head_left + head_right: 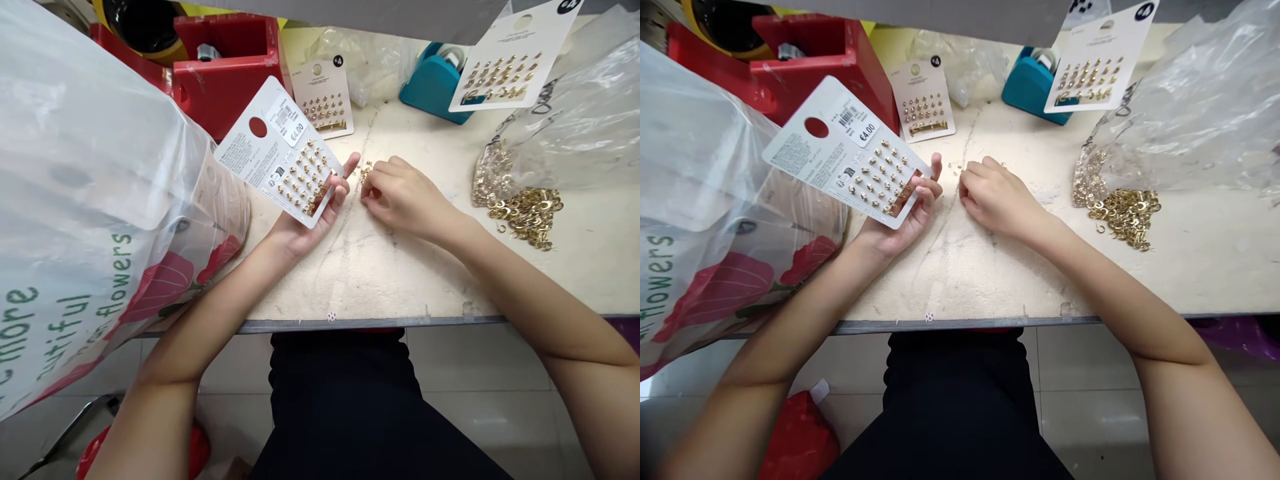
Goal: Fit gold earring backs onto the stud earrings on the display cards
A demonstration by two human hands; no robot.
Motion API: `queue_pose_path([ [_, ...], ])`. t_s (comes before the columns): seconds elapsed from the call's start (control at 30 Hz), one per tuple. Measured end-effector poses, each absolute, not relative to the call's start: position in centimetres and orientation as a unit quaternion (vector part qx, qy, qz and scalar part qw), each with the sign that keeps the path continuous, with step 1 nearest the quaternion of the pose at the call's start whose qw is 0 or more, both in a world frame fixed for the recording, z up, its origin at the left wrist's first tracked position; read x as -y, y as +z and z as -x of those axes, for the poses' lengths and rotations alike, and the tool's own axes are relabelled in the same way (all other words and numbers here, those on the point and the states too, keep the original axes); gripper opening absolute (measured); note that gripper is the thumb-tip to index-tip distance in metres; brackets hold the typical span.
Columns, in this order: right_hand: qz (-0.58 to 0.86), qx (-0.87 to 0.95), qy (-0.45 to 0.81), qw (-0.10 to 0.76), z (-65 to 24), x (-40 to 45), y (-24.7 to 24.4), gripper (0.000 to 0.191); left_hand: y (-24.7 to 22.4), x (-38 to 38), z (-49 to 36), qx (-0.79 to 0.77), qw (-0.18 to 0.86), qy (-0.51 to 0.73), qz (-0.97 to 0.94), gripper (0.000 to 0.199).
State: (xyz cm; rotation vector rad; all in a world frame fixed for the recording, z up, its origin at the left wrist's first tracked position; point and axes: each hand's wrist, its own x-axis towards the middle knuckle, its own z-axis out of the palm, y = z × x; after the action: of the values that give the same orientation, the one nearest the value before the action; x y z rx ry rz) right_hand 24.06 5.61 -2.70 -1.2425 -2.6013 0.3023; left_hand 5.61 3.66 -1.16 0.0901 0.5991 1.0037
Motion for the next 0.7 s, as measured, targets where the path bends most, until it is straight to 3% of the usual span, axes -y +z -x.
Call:
queue_pose_path([
  [0.13,0.434,0.876,0.157,0.136,-24.2,-5.5,-2.6,0.010,-0.9,-3.6,-5.7,-0.289,0.832,0.470,-0.053,0.042],
  [0.43,0.459,0.851,0.126,0.224,-25.4,-5.7,-3.8,0.010,-1.4,-3.8,-5.5,-0.284,0.826,0.482,-0.070,0.041],
  [0.7,0.457,0.856,0.107,0.216,-25.3,-5.0,-4.0,0.008,-1.6,-3.8,-5.5,-0.286,0.825,0.482,-0.075,0.044],
])
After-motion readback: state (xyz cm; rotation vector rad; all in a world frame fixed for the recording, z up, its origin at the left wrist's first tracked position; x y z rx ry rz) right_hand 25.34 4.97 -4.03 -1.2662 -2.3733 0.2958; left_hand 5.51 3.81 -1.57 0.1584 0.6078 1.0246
